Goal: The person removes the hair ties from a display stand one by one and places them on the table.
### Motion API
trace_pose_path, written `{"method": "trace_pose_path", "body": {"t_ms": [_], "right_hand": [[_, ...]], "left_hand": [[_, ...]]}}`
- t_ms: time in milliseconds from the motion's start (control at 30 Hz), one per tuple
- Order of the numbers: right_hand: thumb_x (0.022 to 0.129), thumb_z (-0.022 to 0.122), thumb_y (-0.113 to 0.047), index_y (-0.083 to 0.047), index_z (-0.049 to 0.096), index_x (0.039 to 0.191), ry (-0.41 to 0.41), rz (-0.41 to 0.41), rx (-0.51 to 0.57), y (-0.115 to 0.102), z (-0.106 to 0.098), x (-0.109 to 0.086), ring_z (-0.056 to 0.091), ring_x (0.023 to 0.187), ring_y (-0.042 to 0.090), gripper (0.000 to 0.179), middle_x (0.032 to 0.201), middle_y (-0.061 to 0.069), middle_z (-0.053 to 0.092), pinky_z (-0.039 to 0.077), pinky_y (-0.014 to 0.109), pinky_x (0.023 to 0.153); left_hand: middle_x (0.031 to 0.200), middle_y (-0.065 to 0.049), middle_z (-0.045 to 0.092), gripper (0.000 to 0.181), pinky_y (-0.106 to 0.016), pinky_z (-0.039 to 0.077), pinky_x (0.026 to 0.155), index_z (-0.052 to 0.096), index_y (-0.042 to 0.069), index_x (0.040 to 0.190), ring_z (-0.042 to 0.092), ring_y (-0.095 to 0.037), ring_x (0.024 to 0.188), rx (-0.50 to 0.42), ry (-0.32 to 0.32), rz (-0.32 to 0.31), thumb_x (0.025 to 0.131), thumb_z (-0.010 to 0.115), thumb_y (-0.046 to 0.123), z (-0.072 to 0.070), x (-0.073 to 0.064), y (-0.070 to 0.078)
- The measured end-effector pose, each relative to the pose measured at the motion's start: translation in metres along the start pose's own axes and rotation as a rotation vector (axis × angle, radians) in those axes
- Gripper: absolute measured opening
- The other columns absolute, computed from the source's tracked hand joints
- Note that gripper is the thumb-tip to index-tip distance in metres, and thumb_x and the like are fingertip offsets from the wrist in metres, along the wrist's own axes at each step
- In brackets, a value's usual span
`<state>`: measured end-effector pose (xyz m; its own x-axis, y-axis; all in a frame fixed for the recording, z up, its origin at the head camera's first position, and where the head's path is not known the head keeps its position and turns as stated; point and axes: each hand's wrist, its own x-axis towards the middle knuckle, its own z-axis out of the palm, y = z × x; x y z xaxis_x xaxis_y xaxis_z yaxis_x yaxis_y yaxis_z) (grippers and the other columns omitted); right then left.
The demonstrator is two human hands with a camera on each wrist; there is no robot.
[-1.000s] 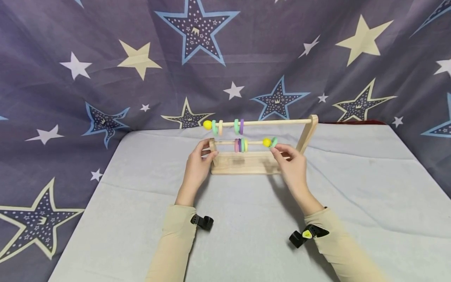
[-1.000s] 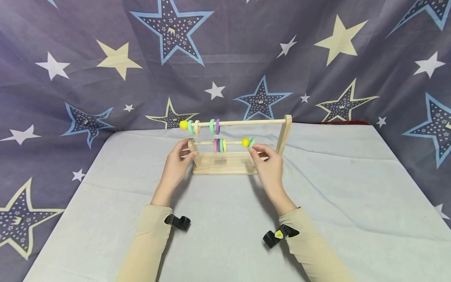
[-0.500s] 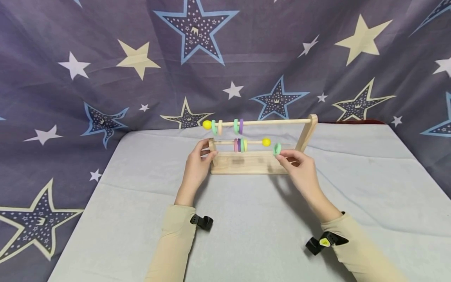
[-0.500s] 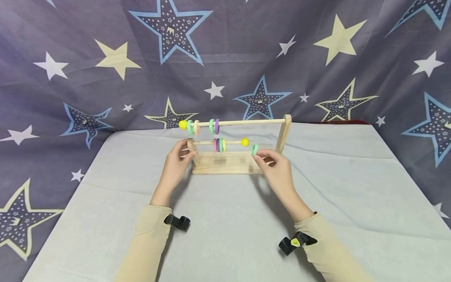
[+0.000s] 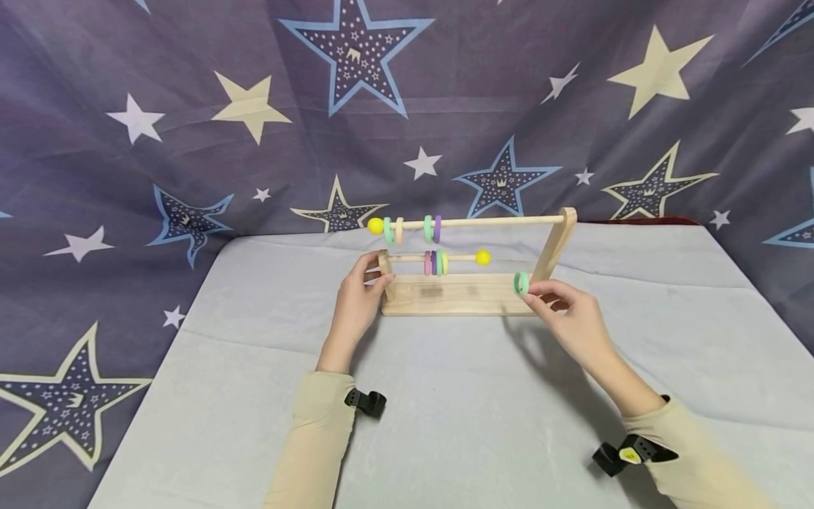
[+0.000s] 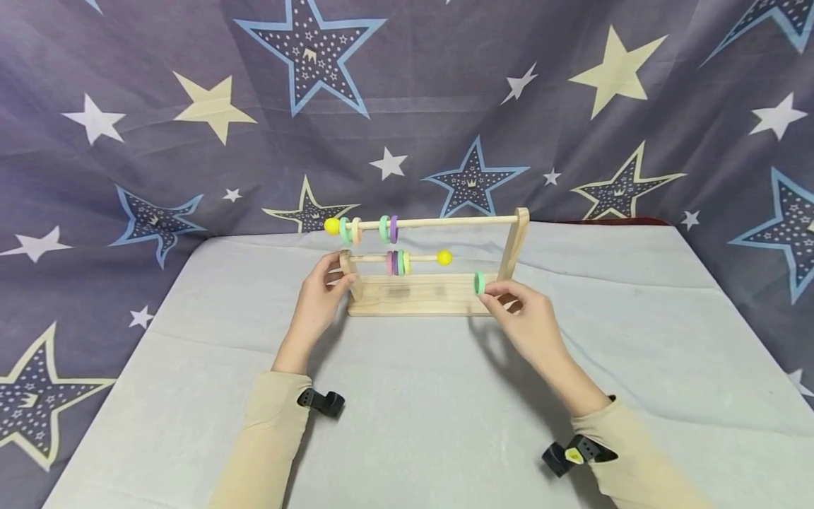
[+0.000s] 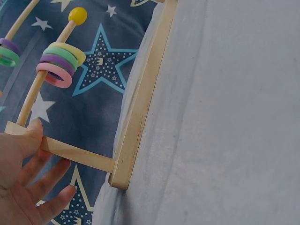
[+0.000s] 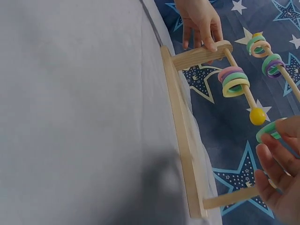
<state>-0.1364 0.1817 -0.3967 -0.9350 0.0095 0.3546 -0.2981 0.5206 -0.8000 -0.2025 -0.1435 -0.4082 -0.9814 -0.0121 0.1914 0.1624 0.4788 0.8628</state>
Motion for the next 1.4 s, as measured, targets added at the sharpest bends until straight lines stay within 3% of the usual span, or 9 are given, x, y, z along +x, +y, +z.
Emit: {"method": "trace_pose_path", "body": {"t_ms": [533,767,1033,1400], "right_hand": [[0.091,0.072,-0.01,-0.008,0.074,0.101,-0.096,-0.066,-0.169,0.021,-0.048,-0.014,0.058,0.074,0.003,0.01,0.088,0.004,0.072,0.047,0.016,0.065],[0.088,0.074,-0.004,-0.008,0.074,0.098,-0.101,-0.142,-0.257,0.038,-0.068,-0.013,0.056,0.068,0.003,0.011,0.083,0.003,0.071,0.044,0.016,0.058],[0.087,0.074,-0.003,-0.008,0.074,0.098,-0.097,-0.18,-0.302,0.051,-0.077,-0.008,0.056,0.066,0.001,0.013,0.084,0.003,0.072,0.043,0.015,0.057],[0.08,0.078,0.001,-0.015,0.074,0.098,-0.168,-0.362,-0.402,0.054,-0.077,-0.004,0.056,0.072,0.002,0.025,0.088,-0.007,0.07,0.046,0.018,0.065]], "left_hand": [[0.131,-0.016,0.06,0.045,-0.041,0.051,0.094,0.052,0.005,0.138,0.061,-0.029,0.114,-0.01,0.002,0.0,0.096,0.066,0.014,0.005,-0.002,0.003],[0.131,-0.015,0.06,0.045,-0.04,0.051,0.094,0.052,0.006,0.138,0.062,-0.028,0.114,-0.003,0.0,-0.016,0.096,0.067,0.017,0.007,-0.003,0.002],[0.132,-0.015,0.06,0.046,-0.041,0.051,0.095,0.052,0.005,0.138,0.062,-0.029,0.114,0.001,0.003,-0.008,0.096,0.066,0.017,0.006,-0.003,0.001],[0.131,-0.016,0.06,0.046,-0.041,0.051,0.094,0.052,0.004,0.138,0.062,-0.029,0.114,0.013,0.003,-0.001,0.096,0.066,0.018,0.001,-0.002,0.002]]}}
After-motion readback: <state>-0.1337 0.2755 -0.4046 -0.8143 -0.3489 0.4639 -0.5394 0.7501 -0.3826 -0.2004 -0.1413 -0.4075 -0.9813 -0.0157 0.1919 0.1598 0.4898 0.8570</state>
